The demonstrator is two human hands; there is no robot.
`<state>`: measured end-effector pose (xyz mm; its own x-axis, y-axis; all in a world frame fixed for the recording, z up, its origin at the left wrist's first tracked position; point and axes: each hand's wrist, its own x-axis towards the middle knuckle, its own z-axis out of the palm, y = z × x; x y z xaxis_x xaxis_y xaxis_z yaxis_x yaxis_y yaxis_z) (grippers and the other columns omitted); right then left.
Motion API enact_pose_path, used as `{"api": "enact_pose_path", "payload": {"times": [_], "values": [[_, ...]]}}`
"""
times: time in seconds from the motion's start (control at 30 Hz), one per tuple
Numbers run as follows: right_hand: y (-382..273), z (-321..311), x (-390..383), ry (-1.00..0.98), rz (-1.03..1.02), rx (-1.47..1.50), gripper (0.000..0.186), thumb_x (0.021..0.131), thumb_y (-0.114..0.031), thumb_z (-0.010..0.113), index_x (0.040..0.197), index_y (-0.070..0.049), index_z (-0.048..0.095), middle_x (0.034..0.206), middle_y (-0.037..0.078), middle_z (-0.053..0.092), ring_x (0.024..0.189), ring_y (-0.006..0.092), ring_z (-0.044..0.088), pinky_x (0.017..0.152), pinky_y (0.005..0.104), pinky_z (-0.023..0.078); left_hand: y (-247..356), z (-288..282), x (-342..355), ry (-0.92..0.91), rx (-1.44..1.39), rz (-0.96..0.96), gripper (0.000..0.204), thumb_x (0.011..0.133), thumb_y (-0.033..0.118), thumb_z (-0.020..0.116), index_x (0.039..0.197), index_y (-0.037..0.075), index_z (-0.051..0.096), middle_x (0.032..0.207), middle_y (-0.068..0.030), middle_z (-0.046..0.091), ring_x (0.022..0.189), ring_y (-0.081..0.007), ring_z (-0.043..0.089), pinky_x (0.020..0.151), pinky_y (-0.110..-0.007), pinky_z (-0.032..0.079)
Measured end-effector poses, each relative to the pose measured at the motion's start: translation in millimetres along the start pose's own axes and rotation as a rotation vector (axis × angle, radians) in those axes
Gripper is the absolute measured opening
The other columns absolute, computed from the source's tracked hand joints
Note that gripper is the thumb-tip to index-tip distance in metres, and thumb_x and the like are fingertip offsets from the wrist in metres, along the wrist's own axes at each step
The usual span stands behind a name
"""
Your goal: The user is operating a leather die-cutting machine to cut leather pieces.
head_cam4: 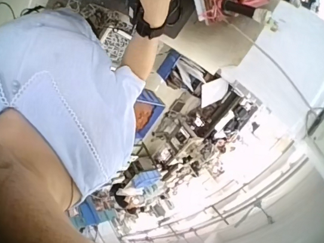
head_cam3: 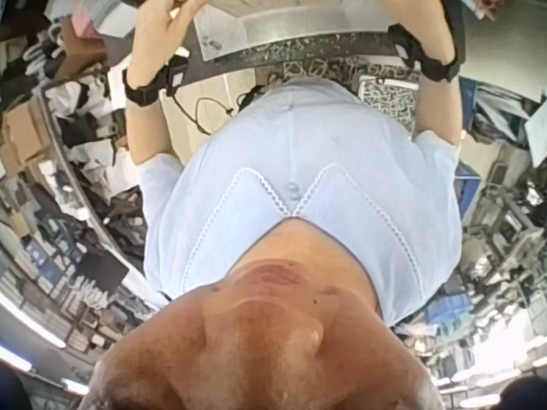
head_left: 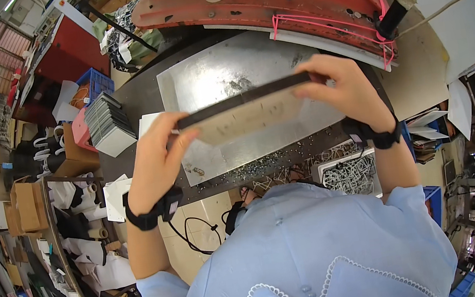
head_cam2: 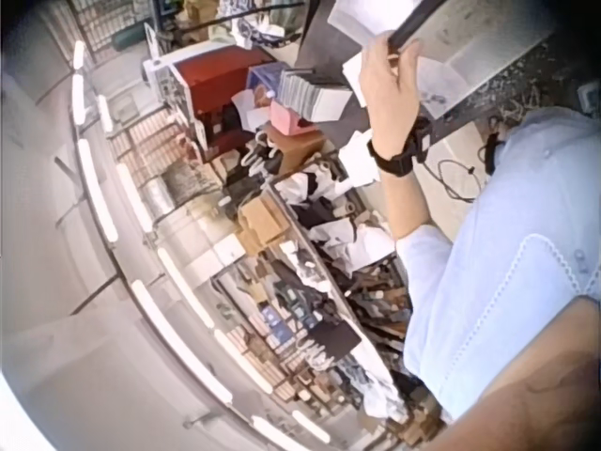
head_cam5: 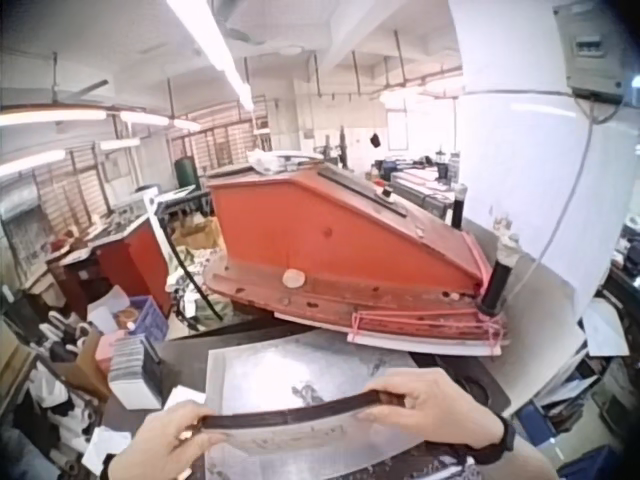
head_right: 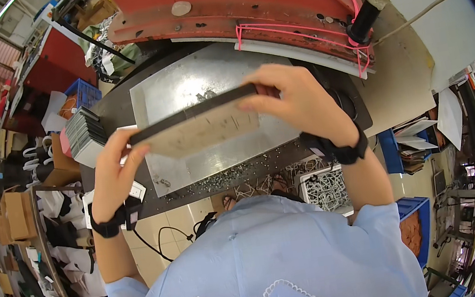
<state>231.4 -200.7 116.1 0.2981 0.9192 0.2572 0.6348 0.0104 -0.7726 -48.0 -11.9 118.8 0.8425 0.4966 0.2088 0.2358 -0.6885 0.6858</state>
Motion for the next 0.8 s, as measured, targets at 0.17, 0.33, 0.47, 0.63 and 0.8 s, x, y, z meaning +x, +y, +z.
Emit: {"api": "enact_pose_path", "payload": {"times": [0.17,0.33,0.47,0.63,0.8], "values": [[33.0,22.2,29.8,0.089,-0.016,0.128,0.036,0.083,-0.024,0.076,0.103,0.004,0.066,0.075,0.002,0.056,0.067,0.0104,0.047,0.062,0.0263,0.041,-32.2,7.5,24.4,0.105,-0.038,0.01,0.025,0.095,0.013,0.064,0.115,-0.002,0.059,0.095,-0.0053,0.063,0.082,-0.0095,0.058,0.074,-0.023,0.047],[55.3,44.6,28.7,0.222,0.012,0.123,0.046,0.083,-0.027,0.077,0.117,0.001,0.062,0.098,0.007,0.062,0.085,0.0145,0.056,0.075,0.0267,0.046,-49.7,21.1,30.7,0.091,-0.102,-0.194,0.033,0.095,0.014,0.064,0.123,-0.001,0.056,0.099,-0.0074,0.065,0.086,-0.0116,0.06,0.076,-0.025,0.05],[66.8,72.2,26.5,0.336,-0.088,0.023,0.062,0.083,-0.029,0.076,0.129,0.003,0.051,0.118,0.016,0.058,0.11,0.0265,0.056,0.092,0.0362,0.046,-45.8,45.3,36.2,0.296,-0.123,-0.069,0.055,0.09,0.016,0.069,0.138,0.002,0.046,0.095,-0.0082,0.065,0.088,-0.015,0.061,0.075,-0.027,0.051],[50.0,105.2,28.4,0.428,0.023,-0.1,0.079,0.081,-0.031,0.078,0.136,0.008,0.039,0.125,0.026,0.054,0.119,0.0384,0.052,0.1,0.0439,0.043,-40.0,77.6,34.5,0.444,0.091,-0.082,0.1,0.069,0.02,0.087,0.148,0.001,0.03,0.127,-0.0146,0.052,0.105,-0.0214,0.056,0.077,-0.03,0.052],[56.4,104.2,26.5,0.411,0.025,-0.066,0.075,0.082,-0.026,0.076,0.137,0.008,0.039,0.125,0.026,0.053,0.12,0.0396,0.05,0.101,0.0436,0.042,-47.4,83.5,36.6,0.5,0.16,-0.045,0.093,0.073,0.021,0.085,0.147,0.002,0.033,0.128,-0.0171,0.052,0.104,-0.0264,0.056,0.077,-0.032,0.051]]}}
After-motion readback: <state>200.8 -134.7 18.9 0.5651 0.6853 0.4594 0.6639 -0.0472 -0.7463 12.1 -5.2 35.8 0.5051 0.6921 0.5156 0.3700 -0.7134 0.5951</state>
